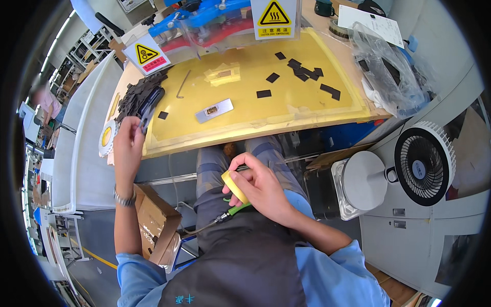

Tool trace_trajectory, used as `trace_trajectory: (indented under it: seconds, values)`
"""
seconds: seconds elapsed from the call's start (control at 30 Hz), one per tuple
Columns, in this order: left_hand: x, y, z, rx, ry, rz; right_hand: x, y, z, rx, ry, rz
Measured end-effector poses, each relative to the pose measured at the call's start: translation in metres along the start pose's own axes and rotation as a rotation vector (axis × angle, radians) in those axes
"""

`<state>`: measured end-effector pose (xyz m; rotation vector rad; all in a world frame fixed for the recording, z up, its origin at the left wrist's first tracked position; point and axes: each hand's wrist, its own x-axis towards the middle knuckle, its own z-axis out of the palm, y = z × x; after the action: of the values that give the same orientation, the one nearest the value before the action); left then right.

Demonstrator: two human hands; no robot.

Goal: The person assembles small rectangular plastic components by hand using adhesive tape and a pressing machine.

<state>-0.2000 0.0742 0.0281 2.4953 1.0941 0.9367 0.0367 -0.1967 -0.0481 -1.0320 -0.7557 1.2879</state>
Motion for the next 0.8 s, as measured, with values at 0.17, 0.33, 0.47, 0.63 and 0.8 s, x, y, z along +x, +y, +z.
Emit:
trace_trajectory:
  seconds: [0.17, 0.33, 0.47, 0.63, 0.8]
  values:
    - [-0.059, 0.041, -0.009, -0.897, -0.587, -0.353, 0.006, 0.007, -0.003, -0.055, 0.021, -0.018]
    - [-0.109, 0.058, 0.022, -1.012, -0.803, -0.612, 0.011, 0.011, -0.001, -0.068, 0.022, -0.013]
    - [-0.124, 0.056, 0.041, -0.572, -0.558, -0.131, 0.012, 0.012, -0.002, -0.091, 0.025, 0.03]
    - [-0.13, 0.072, 0.044, -0.422, -0.47, -0.076, 0.014, 0.016, -0.001, -0.197, 0.073, -0.013]
    - [-0.136, 0.076, 0.055, -0.375, -0.401, 0.002, 0.016, 0.017, 0.003, -0.27, 0.09, -0.007]
